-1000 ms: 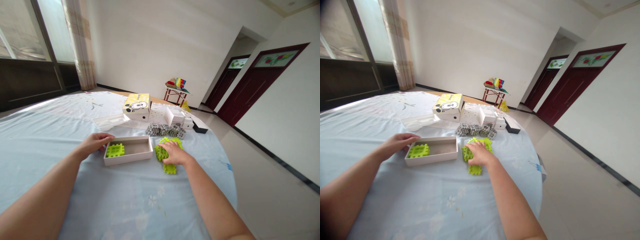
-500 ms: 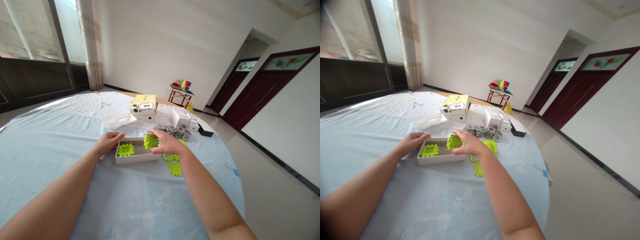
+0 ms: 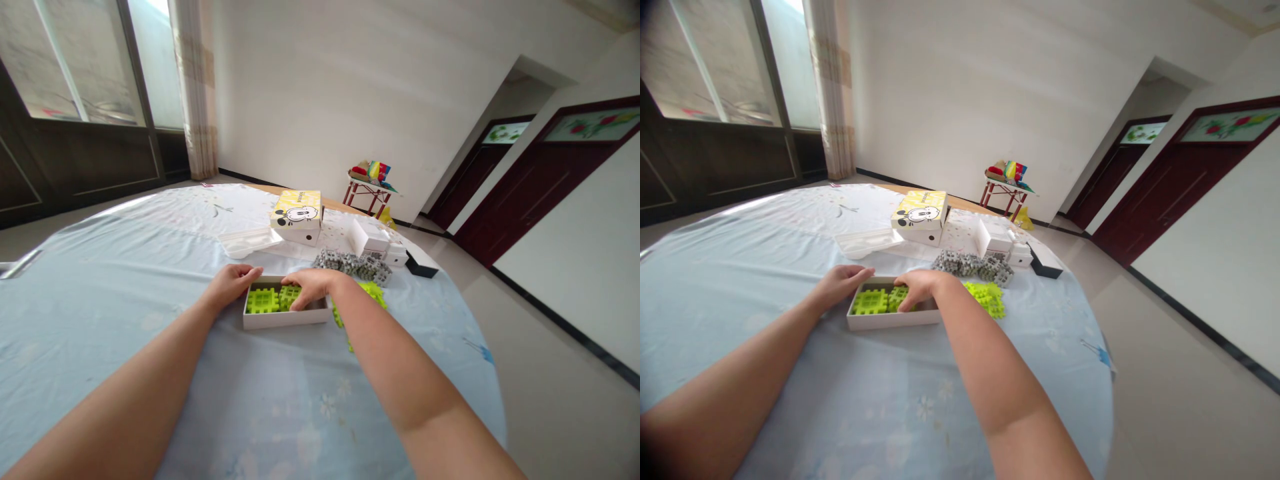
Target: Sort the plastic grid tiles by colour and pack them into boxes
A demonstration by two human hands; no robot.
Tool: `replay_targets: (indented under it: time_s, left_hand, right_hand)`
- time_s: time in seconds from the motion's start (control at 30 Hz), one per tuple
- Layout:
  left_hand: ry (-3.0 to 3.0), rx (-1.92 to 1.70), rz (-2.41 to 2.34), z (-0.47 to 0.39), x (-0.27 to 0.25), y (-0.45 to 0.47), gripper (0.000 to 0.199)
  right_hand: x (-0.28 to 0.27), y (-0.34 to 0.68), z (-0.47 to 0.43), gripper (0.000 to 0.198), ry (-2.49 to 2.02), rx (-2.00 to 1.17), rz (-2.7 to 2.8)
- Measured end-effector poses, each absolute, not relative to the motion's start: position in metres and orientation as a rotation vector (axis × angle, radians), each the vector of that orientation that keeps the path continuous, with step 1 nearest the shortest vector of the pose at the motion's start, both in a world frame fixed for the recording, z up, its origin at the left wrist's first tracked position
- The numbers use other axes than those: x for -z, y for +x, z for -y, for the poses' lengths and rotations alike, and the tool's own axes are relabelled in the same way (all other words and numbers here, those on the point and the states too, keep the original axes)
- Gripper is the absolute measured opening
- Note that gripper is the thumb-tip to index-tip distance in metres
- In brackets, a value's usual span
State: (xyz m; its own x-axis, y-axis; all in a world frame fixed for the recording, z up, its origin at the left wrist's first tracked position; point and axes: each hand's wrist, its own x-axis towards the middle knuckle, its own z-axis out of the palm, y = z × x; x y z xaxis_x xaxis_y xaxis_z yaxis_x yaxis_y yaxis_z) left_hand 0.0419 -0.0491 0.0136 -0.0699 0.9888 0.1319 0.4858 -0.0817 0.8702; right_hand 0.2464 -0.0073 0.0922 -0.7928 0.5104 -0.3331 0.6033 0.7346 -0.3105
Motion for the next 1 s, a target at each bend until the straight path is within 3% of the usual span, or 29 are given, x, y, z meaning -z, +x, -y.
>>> replay_targets:
  time_s: [0.1, 0.2, 0.3, 0.4, 0.6, 0.77, 1.0]
  left_hand:
    - [1.639, -1.077, -1.612, 0.05, -0.015, 0.042, 0.044]
    - [1.646, -1.071, -1.608, 0.051, -0.017, 0.042, 0.043]
    - [1.643, -1.058, -1.605, 0.053, -0.02, 0.044, 0.041]
    - [1.652, -1.049, -1.618, 0.054, -0.023, 0.046, 0.04]
    - [1.66, -1.044, -1.667, 0.055, -0.025, 0.048, 0.037]
    - [1.699, -1.06, -1.711, 0.054, -0.023, 0.048, 0.039]
    - [1.782, -1.002, -1.786, 0.049, -0.02, 0.044, 0.045]
  right_hand:
    - [-0.088, 0.253, 0.003, 0.078, 0.887, 0.796, -2.72]
    - [-0.085, 0.262, 0.003, 0.066, 0.971, 0.936, -2.752]
    - [-0.083, 0.269, 0.007, 0.045, 1.09, 0.763, -2.836]
    - [-0.078, 0.27, 0.013, 0.037, 1.056, 0.575, -2.896]
    - [-0.072, 0.277, 0.021, 0.037, 1.058, 0.693, -3.014]
    - [-0.081, 0.322, 0.029, 0.035, 1.42, 0.921, -3.222]
    - [-0.081, 0.398, 0.061, 0.03, 1.529, 0.932, -2.852]
